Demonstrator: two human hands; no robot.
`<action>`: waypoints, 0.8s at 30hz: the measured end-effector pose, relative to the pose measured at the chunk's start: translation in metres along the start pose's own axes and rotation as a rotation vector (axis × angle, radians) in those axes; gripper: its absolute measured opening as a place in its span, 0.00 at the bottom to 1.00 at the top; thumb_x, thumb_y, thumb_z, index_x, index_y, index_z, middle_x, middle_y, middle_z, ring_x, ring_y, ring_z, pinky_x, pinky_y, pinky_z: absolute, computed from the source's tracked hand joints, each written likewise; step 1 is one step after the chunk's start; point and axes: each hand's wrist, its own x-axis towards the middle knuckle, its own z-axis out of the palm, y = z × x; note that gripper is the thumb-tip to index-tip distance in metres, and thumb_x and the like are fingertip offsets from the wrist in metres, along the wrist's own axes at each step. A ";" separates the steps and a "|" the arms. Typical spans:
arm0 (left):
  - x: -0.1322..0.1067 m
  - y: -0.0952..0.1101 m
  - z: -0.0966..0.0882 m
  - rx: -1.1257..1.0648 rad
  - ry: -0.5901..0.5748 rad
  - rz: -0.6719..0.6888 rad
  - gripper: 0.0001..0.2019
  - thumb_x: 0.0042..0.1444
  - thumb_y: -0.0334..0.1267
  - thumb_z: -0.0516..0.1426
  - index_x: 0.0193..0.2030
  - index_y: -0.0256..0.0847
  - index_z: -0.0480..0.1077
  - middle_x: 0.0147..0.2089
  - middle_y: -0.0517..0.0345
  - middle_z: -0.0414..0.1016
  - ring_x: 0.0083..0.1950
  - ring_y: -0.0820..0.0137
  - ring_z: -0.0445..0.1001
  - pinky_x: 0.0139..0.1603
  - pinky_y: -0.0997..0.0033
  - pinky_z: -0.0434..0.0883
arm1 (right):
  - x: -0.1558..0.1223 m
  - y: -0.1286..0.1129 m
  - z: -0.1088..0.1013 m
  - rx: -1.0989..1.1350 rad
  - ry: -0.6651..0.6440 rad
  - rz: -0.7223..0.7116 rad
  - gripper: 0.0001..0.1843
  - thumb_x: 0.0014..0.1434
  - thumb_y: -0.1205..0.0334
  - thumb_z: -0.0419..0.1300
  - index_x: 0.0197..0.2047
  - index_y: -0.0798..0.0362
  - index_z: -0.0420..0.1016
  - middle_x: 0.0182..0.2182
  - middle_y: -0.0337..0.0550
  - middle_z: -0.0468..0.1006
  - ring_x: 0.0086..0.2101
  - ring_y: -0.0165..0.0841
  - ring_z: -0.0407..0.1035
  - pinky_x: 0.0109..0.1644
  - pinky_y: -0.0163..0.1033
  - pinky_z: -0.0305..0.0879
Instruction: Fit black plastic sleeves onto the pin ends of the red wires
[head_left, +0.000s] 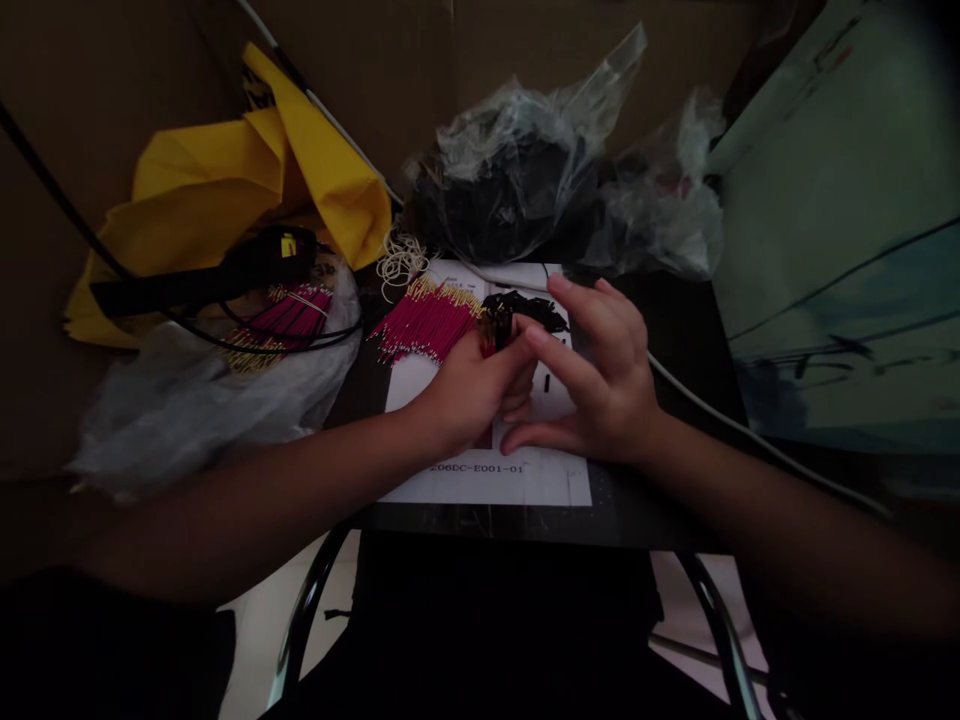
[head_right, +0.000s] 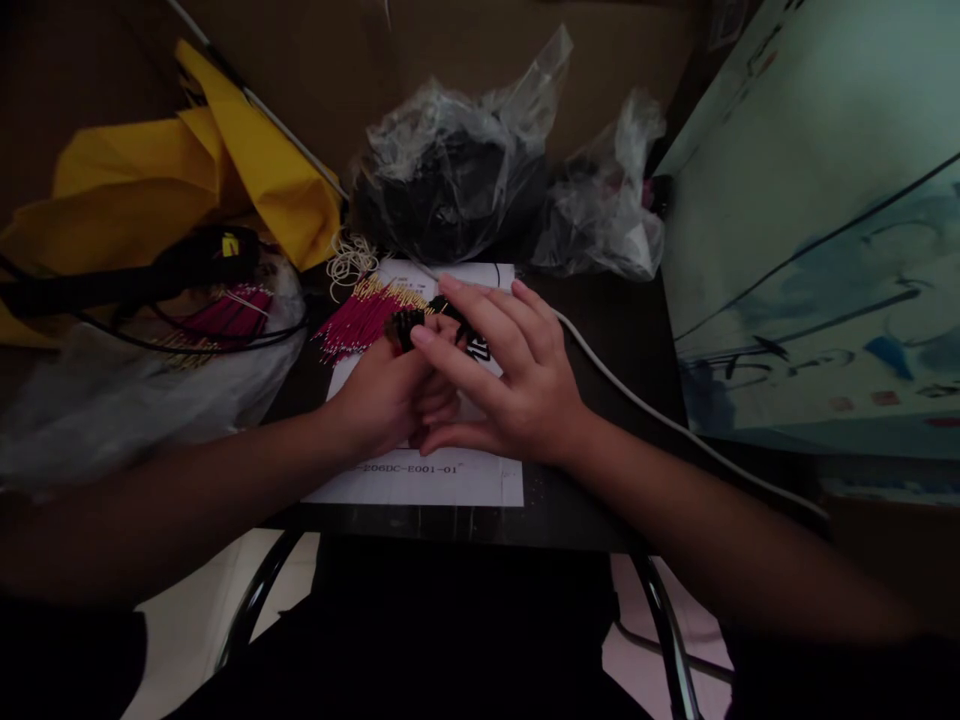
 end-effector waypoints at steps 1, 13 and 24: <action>0.000 -0.001 -0.002 0.102 0.028 0.067 0.14 0.63 0.51 0.52 0.37 0.44 0.57 0.18 0.71 0.46 0.17 0.79 0.48 0.16 0.76 0.53 | 0.000 0.003 -0.002 0.051 0.032 0.023 0.47 0.50 0.31 0.61 0.68 0.42 0.53 0.67 0.50 0.55 0.63 0.54 0.56 0.66 0.62 0.53; -0.010 0.003 -0.020 0.934 -0.117 0.524 0.14 0.51 0.24 0.55 0.44 0.41 0.64 0.35 0.63 0.70 0.32 0.78 0.68 0.33 0.77 0.64 | -0.005 0.015 -0.016 0.271 -0.051 0.075 0.05 0.61 0.60 0.59 0.42 0.48 0.73 0.29 0.40 0.78 0.30 0.32 0.73 0.34 0.40 0.68; -0.010 0.004 -0.023 1.179 -0.087 0.518 0.19 0.52 0.30 0.55 0.52 0.42 0.64 0.37 0.62 0.77 0.34 0.75 0.75 0.33 0.77 0.66 | -0.002 0.012 -0.018 0.227 0.005 0.123 0.02 0.60 0.65 0.60 0.38 0.52 0.72 0.28 0.38 0.78 0.27 0.28 0.72 0.29 0.34 0.66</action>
